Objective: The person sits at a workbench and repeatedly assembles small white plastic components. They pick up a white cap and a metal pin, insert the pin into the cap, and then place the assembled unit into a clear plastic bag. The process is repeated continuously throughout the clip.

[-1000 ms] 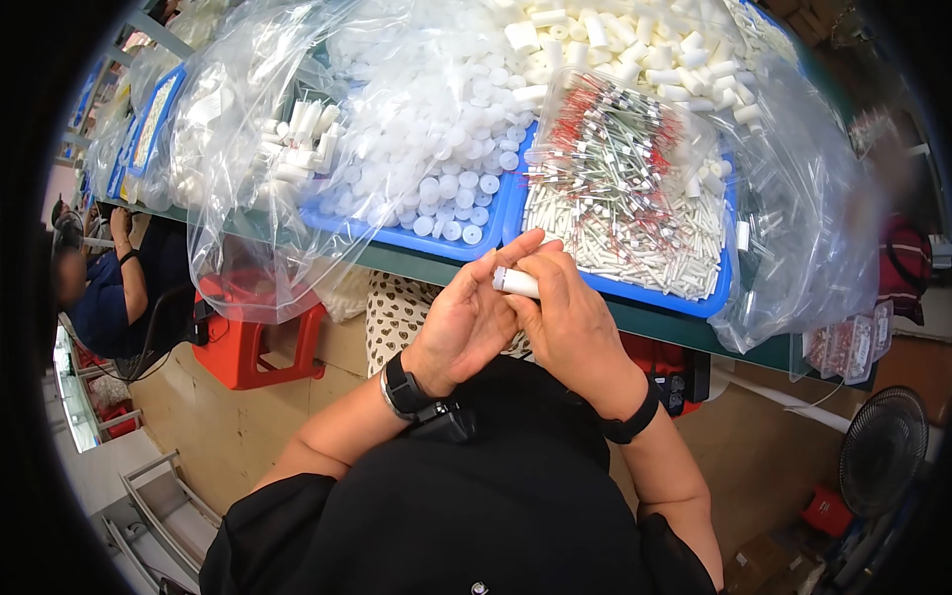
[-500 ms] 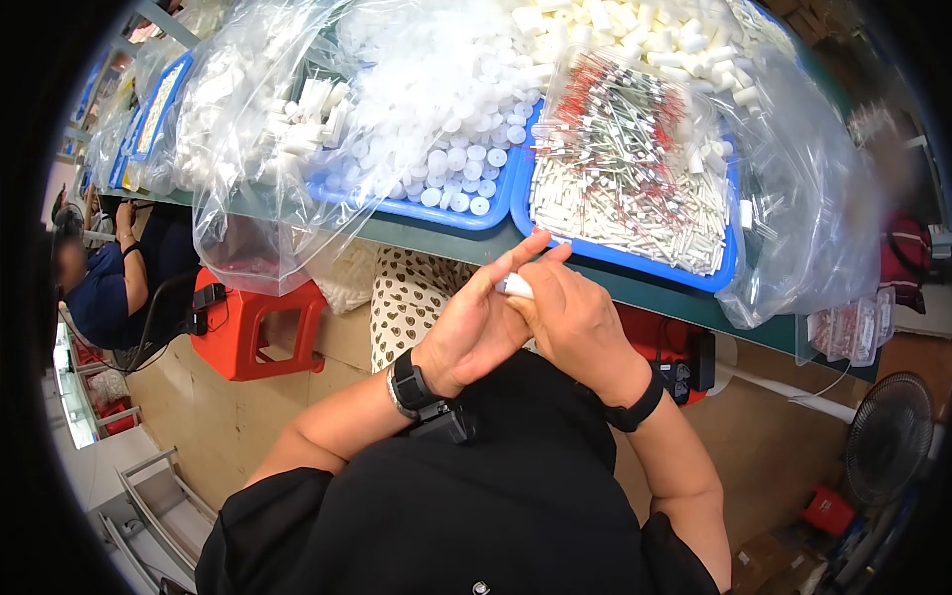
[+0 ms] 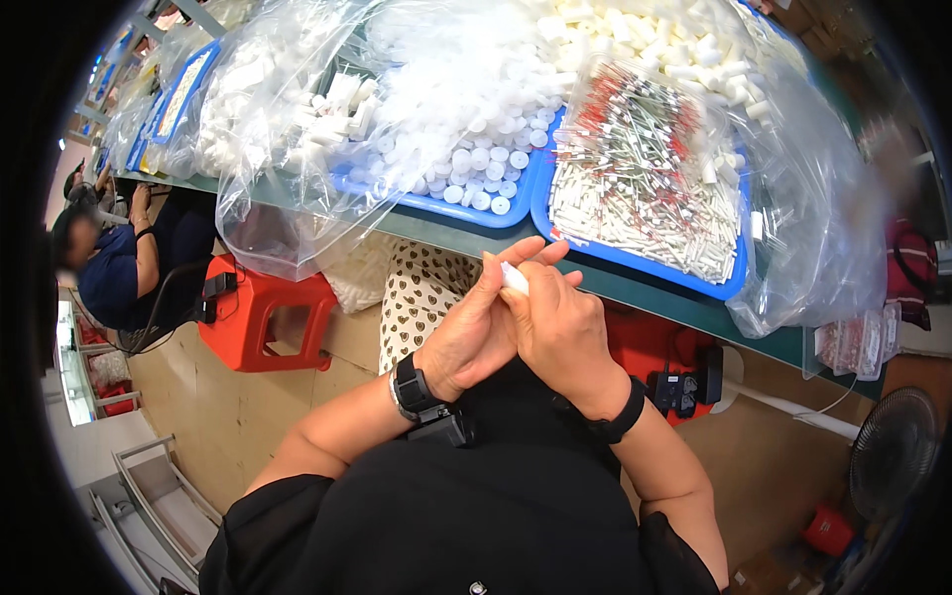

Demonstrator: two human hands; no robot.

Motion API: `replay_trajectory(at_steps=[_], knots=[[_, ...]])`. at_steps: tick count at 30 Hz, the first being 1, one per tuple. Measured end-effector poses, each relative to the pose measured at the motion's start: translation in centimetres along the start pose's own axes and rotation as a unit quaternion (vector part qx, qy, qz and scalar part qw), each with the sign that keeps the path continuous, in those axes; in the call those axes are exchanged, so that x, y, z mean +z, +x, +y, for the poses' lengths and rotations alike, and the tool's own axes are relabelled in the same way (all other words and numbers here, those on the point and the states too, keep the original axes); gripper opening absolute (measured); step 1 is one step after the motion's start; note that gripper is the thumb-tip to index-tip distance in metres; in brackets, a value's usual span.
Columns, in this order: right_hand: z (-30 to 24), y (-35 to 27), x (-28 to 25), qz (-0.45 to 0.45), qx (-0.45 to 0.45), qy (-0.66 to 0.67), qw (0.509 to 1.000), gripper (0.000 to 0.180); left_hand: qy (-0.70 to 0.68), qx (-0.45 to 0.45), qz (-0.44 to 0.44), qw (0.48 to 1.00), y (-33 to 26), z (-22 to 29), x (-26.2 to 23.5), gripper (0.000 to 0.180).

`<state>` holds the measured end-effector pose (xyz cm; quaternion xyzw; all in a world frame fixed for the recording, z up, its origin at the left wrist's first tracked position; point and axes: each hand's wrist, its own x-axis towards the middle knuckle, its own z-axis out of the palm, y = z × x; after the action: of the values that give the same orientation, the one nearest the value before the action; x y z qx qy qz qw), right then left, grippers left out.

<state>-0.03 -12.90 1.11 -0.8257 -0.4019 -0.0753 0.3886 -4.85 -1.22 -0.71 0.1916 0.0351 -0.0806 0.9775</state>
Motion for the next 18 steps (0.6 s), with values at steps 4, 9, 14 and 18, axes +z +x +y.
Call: replay_trajectory(at_steps=[4,9,14,18], knots=[[0.1,0.2,0.2,-0.013,0.023,0.069,0.997,0.019,0.099,0.025,0.006,0.995,-0.1,1.1,0.2,0.064],[0.0,-0.6,0.5,-0.020,0.041,0.105,0.993,0.021,0.173,0.072,0.033,0.982,-0.7,-0.8,0.1,0.068],[1.1,-0.9,-0.7,-0.142,0.291,0.466,0.824,0.036,0.244,0.043,0.070,0.966,-1.1,-0.4,0.4,0.067],[1.0,-0.5,-2.2,-0.178,0.388,0.671,0.607,0.046,0.197,0.035,0.042,0.979,-0.7,0.7,1.3,0.064]])
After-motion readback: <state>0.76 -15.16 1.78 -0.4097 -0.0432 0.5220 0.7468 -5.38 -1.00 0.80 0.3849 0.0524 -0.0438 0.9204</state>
